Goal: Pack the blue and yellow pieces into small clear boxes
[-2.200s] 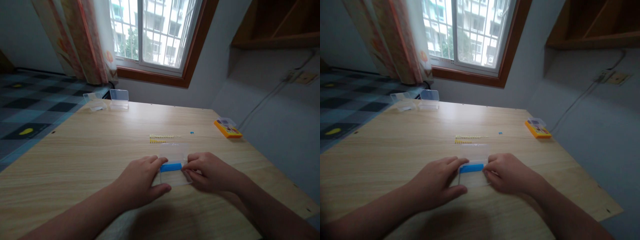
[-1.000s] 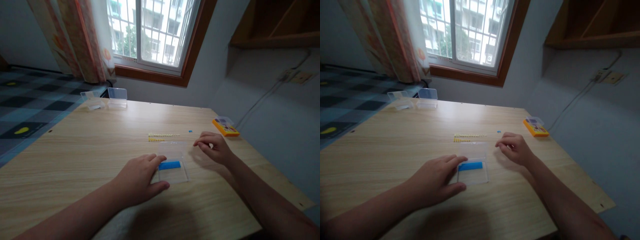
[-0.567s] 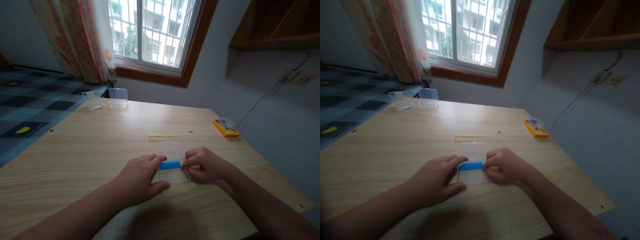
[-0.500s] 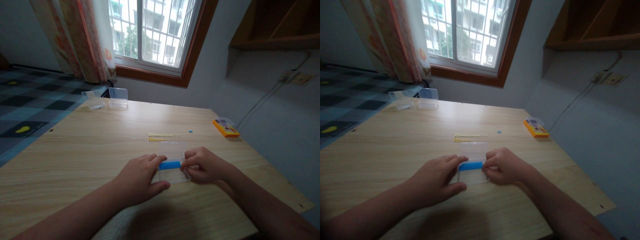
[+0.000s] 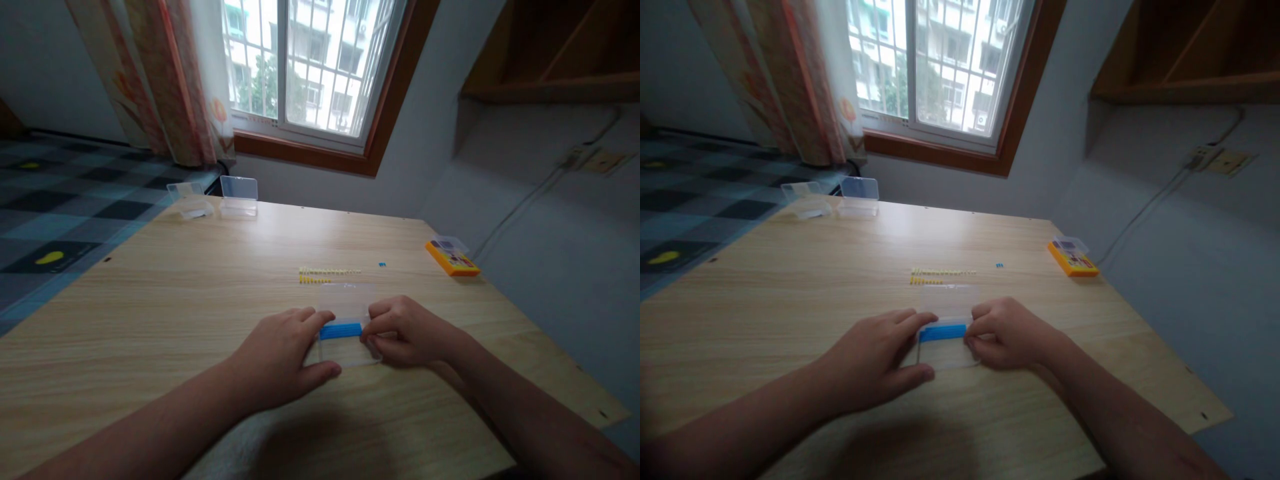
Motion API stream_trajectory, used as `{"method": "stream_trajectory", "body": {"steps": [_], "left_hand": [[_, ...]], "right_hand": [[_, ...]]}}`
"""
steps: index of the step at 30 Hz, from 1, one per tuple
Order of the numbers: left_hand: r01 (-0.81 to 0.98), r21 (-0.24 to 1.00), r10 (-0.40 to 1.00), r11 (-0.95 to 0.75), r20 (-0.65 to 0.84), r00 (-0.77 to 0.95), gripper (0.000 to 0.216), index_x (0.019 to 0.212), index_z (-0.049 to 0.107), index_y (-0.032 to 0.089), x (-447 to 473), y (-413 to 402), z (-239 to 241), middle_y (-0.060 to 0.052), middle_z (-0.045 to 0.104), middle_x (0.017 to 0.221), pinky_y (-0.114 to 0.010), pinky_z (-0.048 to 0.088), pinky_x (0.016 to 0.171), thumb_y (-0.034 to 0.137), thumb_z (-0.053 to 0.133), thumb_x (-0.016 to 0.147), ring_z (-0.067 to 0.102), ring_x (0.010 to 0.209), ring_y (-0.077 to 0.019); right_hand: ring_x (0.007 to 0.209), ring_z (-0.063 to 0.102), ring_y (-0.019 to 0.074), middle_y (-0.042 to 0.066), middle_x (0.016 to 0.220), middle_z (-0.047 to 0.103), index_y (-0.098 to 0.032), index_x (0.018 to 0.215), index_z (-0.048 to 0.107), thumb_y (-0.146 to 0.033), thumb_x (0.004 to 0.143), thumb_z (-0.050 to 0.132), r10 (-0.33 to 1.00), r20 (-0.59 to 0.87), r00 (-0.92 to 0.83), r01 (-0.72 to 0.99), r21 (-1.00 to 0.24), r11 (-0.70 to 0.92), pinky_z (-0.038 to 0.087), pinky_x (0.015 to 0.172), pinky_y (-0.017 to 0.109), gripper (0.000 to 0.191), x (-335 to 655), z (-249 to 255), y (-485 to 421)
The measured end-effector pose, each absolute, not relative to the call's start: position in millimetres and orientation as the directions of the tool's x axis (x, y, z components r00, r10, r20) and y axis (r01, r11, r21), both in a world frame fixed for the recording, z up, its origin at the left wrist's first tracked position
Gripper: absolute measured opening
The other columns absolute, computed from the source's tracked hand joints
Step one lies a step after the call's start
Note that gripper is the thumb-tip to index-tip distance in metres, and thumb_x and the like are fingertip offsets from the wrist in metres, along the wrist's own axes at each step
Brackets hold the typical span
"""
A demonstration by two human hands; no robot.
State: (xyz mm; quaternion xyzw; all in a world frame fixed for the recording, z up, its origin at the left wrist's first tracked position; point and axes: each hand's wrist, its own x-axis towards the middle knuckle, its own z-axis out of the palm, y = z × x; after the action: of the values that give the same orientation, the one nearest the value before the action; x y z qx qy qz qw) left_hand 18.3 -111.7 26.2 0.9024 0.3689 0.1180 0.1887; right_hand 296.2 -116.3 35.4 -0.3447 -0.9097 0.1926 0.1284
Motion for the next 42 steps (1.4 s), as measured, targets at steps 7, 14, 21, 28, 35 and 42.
{"method": "stream_trajectory", "body": {"steps": [7, 14, 21, 28, 35, 42], "left_hand": [[0.626, 0.419, 0.709, -0.658, 0.063, 0.703, 0.060, 0.137, 0.058, 0.019, 18.0, -112.0, 27.6, -0.011, 0.070, 0.122, -0.051, 0.054, 0.095, 0.048, 0.071, 0.085, 0.067, 0.112, -0.0350], [0.628, 0.414, 0.711, -0.658, 0.070, 0.699, 0.061, 0.137, 0.058, 0.020, 18.0, -112.1, 27.2, -0.011, 0.070, 0.122, -0.050, 0.055, 0.095, 0.047, 0.072, 0.085, 0.067, 0.112, -0.0348], [0.628, 0.414, 0.711, -0.659, 0.070, 0.700, 0.061, 0.137, 0.058, 0.021, 18.3, -111.1, 24.8, -0.011, 0.070, 0.122, -0.050, 0.055, 0.094, 0.048, 0.072, 0.085, 0.068, 0.110, -0.0343], [0.629, 0.415, 0.711, -0.657, 0.064, 0.700, 0.061, 0.137, 0.058, 0.020, 17.7, -112.1, 26.5, -0.011, 0.070, 0.123, -0.051, 0.055, 0.095, 0.049, 0.071, 0.085, 0.068, 0.111, -0.0346], [0.634, 0.407, 0.710, -0.658, 0.055, 0.702, 0.061, 0.138, 0.058, 0.020, 18.3, -111.3, 27.5, -0.012, 0.069, 0.124, -0.052, 0.055, 0.096, 0.048, 0.071, 0.085, 0.068, 0.111, -0.0350], [0.623, 0.411, 0.705, -0.665, 0.070, 0.706, 0.061, 0.138, 0.057, 0.020, 16.6, -109.9, 25.0, -0.011, 0.070, 0.122, -0.051, 0.054, 0.096, 0.048, 0.070, 0.086, 0.068, 0.110, -0.0343]], "right_hand": [[0.063, 0.049, 0.0105, 0.000, 0.072, 0.056, -0.017, 0.084, 0.074, -0.017, 0.090, 0.057, 0.682, 0.083, -0.727, 0.596, -0.417, 0.686, 0.032, 0.061, 0.024, 0.018, 295.3, 37.0, -117.6], [0.064, 0.051, 0.0107, 0.001, 0.073, 0.058, -0.016, 0.085, 0.074, -0.016, 0.090, 0.056, 0.697, 0.075, -0.713, 0.605, -0.436, 0.666, 0.034, 0.063, 0.024, 0.019, 293.7, 37.5, -117.6], [0.063, 0.051, 0.0105, 0.001, 0.072, 0.059, -0.017, 0.087, 0.074, -0.017, 0.090, 0.055, 0.689, 0.104, -0.717, 0.586, -0.446, 0.677, 0.033, 0.062, 0.024, 0.019, 295.2, 34.5, -117.1], [0.060, 0.050, 0.0095, 0.000, 0.071, 0.060, -0.017, 0.088, 0.075, -0.014, 0.087, 0.056, 0.668, 0.132, -0.732, 0.546, -0.472, 0.692, 0.034, 0.060, 0.023, 0.019, 297.3, 34.6, -116.5], [0.057, 0.050, 0.0106, 0.000, 0.065, 0.056, -0.017, 0.084, 0.074, -0.017, 0.091, 0.055, 0.696, 0.440, -0.568, 0.545, -0.433, 0.718, 0.035, 0.055, 0.023, 0.021, 317.2, 35.7, -107.1], [0.071, 0.058, 0.0177, 0.007, 0.087, 0.069, -0.016, 0.108, 0.077, -0.030, 0.091, 0.055, 0.842, 0.539, -0.003, 0.808, -0.495, 0.319, 0.048, 0.065, 0.030, 0.031, 362.0, 2.7, -53.5]]}}
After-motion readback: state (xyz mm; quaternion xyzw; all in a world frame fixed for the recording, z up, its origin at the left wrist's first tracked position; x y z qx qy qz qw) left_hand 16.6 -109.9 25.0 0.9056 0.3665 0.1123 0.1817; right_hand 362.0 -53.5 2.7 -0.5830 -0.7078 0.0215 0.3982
